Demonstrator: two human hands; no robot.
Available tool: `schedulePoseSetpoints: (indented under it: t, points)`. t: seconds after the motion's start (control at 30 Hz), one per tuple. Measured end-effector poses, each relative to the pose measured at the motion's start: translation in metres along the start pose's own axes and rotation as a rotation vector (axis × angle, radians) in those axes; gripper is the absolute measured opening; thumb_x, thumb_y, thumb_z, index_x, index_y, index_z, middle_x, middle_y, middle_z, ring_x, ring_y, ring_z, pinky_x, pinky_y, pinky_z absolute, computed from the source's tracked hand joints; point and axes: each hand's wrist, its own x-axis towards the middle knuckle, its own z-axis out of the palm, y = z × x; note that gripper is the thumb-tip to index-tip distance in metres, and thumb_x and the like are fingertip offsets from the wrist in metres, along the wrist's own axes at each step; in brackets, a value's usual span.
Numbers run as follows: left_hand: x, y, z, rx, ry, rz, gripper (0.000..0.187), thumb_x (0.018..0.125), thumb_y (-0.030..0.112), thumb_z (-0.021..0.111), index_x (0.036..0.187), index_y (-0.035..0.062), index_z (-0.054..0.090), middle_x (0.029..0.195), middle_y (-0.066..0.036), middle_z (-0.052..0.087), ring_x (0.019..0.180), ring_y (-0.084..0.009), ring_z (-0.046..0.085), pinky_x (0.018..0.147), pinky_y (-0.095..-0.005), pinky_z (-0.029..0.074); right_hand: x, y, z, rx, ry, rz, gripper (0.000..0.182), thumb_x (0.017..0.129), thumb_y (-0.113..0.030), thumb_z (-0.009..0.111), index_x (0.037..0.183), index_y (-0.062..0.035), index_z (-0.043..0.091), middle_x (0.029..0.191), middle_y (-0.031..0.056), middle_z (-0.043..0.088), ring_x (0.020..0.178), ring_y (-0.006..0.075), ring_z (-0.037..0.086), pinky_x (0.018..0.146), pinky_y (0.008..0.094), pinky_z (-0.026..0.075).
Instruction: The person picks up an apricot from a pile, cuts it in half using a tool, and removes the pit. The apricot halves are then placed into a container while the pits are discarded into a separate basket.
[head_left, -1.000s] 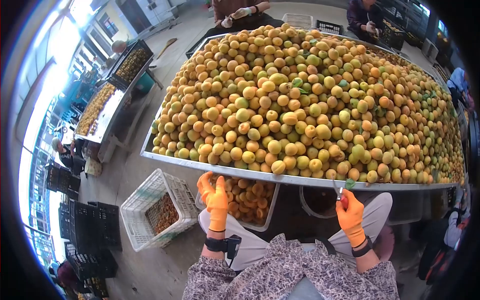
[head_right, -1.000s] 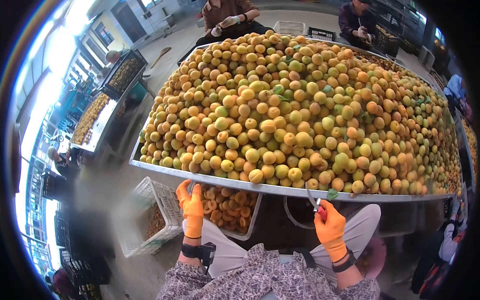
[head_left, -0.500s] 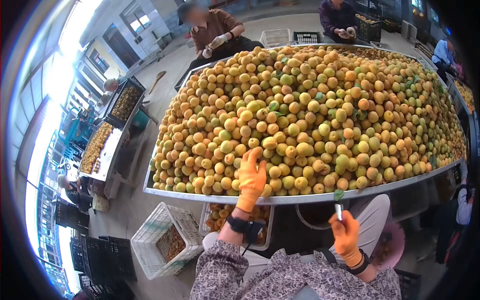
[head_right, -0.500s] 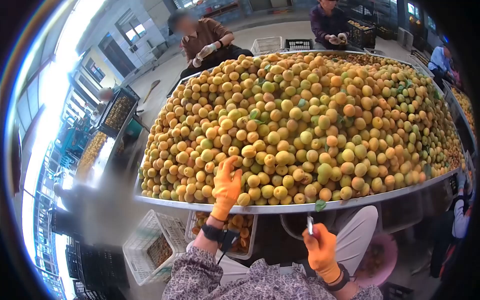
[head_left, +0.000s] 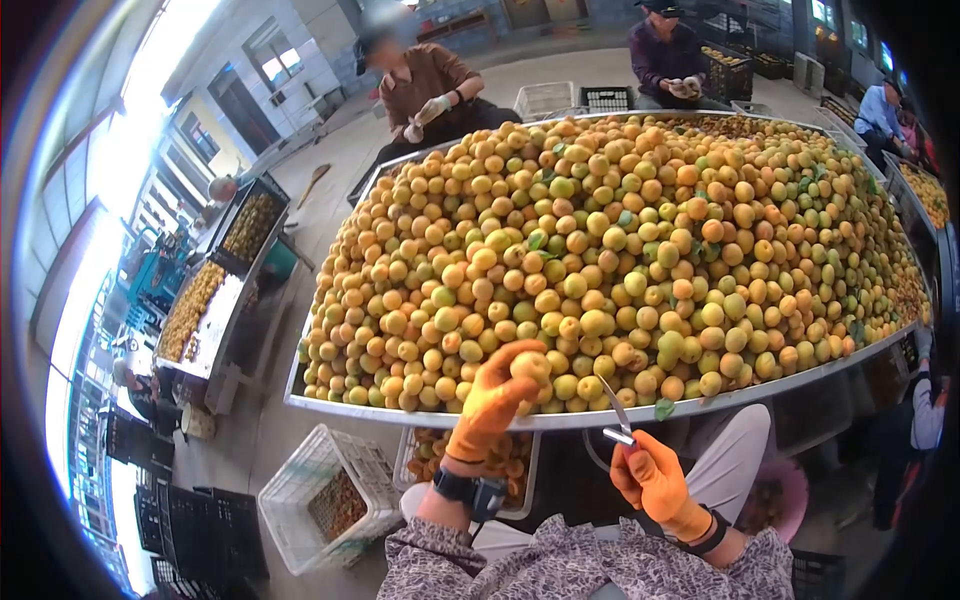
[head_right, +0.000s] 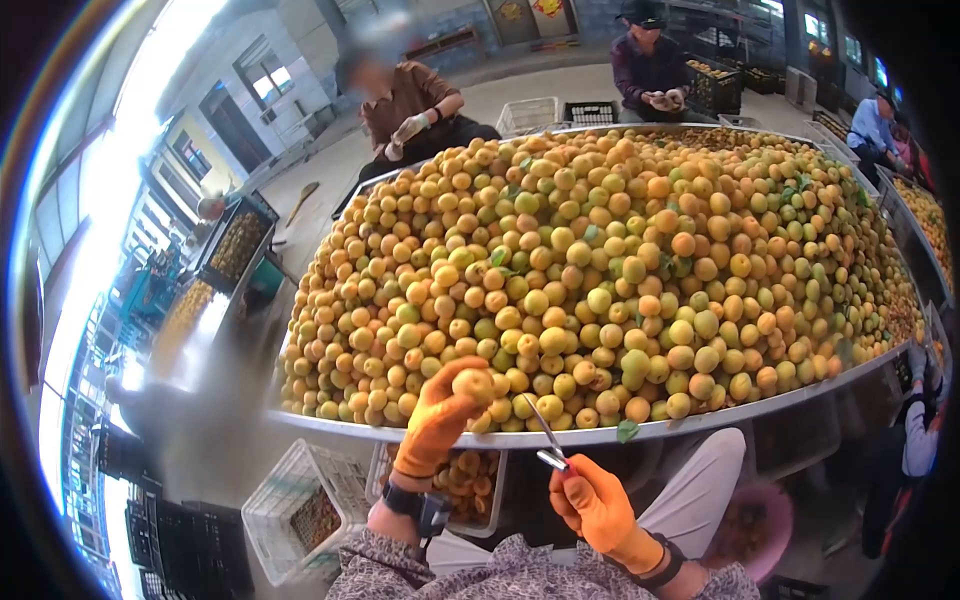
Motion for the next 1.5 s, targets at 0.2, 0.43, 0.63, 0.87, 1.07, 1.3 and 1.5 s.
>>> schedulePoseSetpoints:
  t: [0.2, 0.43, 0.63, 0.87, 1.07, 1.3, 1.5]
  points:
    - [-0.076, 0.020, 0.030, -0.096, -0.106, -0.141, 0.068, 0.078, 0.035, 0.075, 0.128, -0.0030, 0.049, 0.114, -0.012, 0.060, 0.096, -0.0159, 0.059, 0.082, -0.0257, 0.047, 0.013, -0.009, 0.037, -0.024, -0.151, 0.047, 0.049, 0.095, -0.053, 0.051, 0.093, -0.0040, 0.053, 0.061, -0.0023, 0.042, 0.049, 0.0044, 0.033, 0.044, 0.0198, 0.023]
    - [-0.100, 0.016, 0.034, -0.089, -0.135, -0.073, 0.065, 0.084, 0.034, 0.069, 0.134, 0.0008, 0.046, 0.107, -0.001, 0.055, 0.086, -0.0053, 0.047, 0.070, -0.0175, 0.037, 0.010, 0.003, 0.048, -0.180, -0.210, 0.031, 0.045, 0.098, -0.048, 0.049, 0.090, -0.0038, 0.053, 0.060, -0.0027, 0.043, 0.050, 0.0048, 0.034, 0.047, 0.0219, 0.025]
    - [-0.119, 0.019, 0.034, -0.088, -0.147, -0.122, 0.059, 0.088, 0.031, 0.067, 0.134, 0.0003, 0.045, 0.105, -0.001, 0.054, 0.084, -0.0046, 0.046, 0.069, -0.0180, 0.038, 0.003, 0.006, 0.050, -0.451, -0.173, -0.079, 0.041, 0.100, -0.042, 0.048, 0.089, -0.0031, 0.052, 0.058, 0.0032, 0.044, 0.050, 0.0130, 0.038, 0.048, 0.0287, 0.033]
    - [-0.128, 0.015, 0.043, 0.006, -0.139, -0.070, 0.079, 0.086, 0.042, 0.071, 0.141, -0.0019, 0.035, 0.114, -0.007, 0.053, 0.095, -0.0112, 0.051, 0.082, -0.0225, 0.043, 0.001, 0.022, 0.040, -0.544, -0.226, -0.102, 0.037, 0.100, -0.038, 0.049, 0.086, -0.0031, 0.049, 0.058, 0.0087, 0.042, 0.048, 0.0210, 0.037, 0.049, 0.0323, 0.035]
    - [-0.119, 0.007, 0.039, 0.083, -0.099, -0.185, 0.070, 0.088, 0.034, 0.069, 0.140, 0.0017, 0.035, 0.108, -0.003, 0.050, 0.084, -0.0066, 0.046, 0.070, -0.0183, 0.039, 0.005, 0.053, 0.033, -0.493, -0.108, -0.066, 0.040, 0.100, -0.041, 0.049, 0.088, -0.0029, 0.050, 0.058, 0.0085, 0.041, 0.052, 0.0154, 0.035, 0.049, 0.0318, 0.035]
    - [-0.101, -0.031, 0.057, 0.272, 0.355, 0.150, 0.031, 0.102, 0.033, 0.042, 0.099, 0.0037, 0.052, 0.083, -0.002, 0.057, 0.069, -0.0077, 0.049, 0.061, -0.0221, 0.040, 0.015, 0.076, 0.045, -0.377, -0.056, -0.149, 0.043, 0.100, -0.044, 0.047, 0.087, -0.0039, 0.052, 0.059, -0.0018, 0.043, 0.054, 0.0082, 0.038, 0.050, 0.0258, 0.032]
    - [-0.092, -0.039, 0.055, 0.427, 0.514, 0.154, 0.031, 0.101, 0.027, 0.040, 0.086, 0.0051, 0.054, 0.070, -0.002, 0.058, 0.061, -0.0090, 0.049, 0.057, -0.0244, 0.040, 0.024, 0.058, 0.034, 0.138, -0.190, 0.376, 0.047, 0.100, -0.050, 0.043, 0.076, -0.0103, 0.045, 0.055, -0.0054, 0.034, 0.042, 0.0051, 0.027, 0.040, 0.0226, 0.021]
